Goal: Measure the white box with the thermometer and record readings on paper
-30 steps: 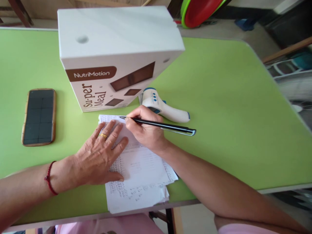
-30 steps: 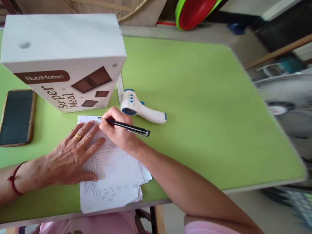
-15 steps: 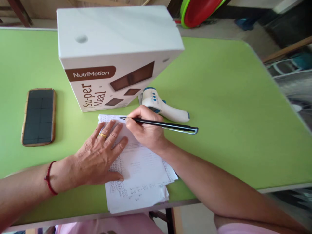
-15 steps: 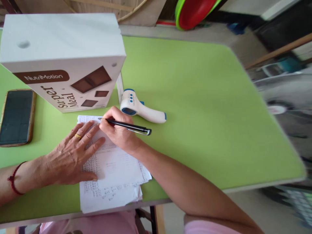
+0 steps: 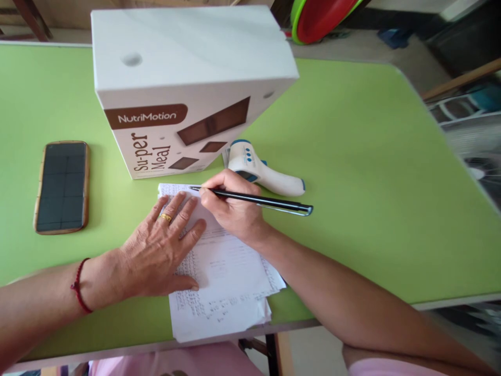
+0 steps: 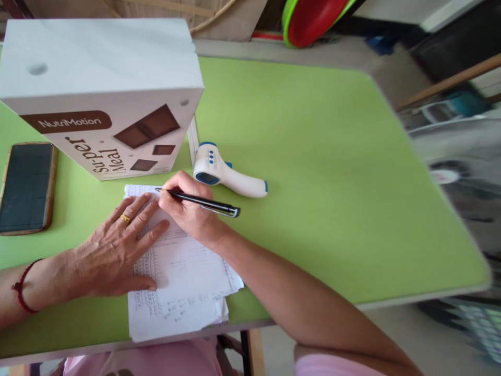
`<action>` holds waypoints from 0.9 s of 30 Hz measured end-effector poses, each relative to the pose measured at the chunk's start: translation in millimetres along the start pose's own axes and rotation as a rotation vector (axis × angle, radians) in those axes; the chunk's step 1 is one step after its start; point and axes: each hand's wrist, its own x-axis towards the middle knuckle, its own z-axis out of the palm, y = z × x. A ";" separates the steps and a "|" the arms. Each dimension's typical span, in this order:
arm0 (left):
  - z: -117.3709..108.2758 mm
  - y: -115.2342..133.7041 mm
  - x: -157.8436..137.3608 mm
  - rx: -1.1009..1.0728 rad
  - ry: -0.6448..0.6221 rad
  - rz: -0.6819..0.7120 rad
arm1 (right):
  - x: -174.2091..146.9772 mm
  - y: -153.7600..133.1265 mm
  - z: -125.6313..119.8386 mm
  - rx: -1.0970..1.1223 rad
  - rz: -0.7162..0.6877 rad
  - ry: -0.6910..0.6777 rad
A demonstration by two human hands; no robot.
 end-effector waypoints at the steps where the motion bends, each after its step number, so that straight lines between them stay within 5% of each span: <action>1: -0.1 -0.1 -0.1 0.001 0.002 0.001 | -0.1 0.1 0.0 -0.003 0.006 -0.005; 19: -0.7 -1.5 -0.4 -0.017 0.006 -0.005 | -2.4 -0.2 -2.3 -0.053 -0.016 0.087; 24: 1.8 -1.9 -0.9 -0.006 0.001 -0.010 | 1.0 3.8 -17.9 -0.246 -0.308 0.043; 27: -4.3 -5.9 -0.8 -0.056 0.115 0.032 | 1.6 -1.3 -29.2 -0.493 -0.428 -0.021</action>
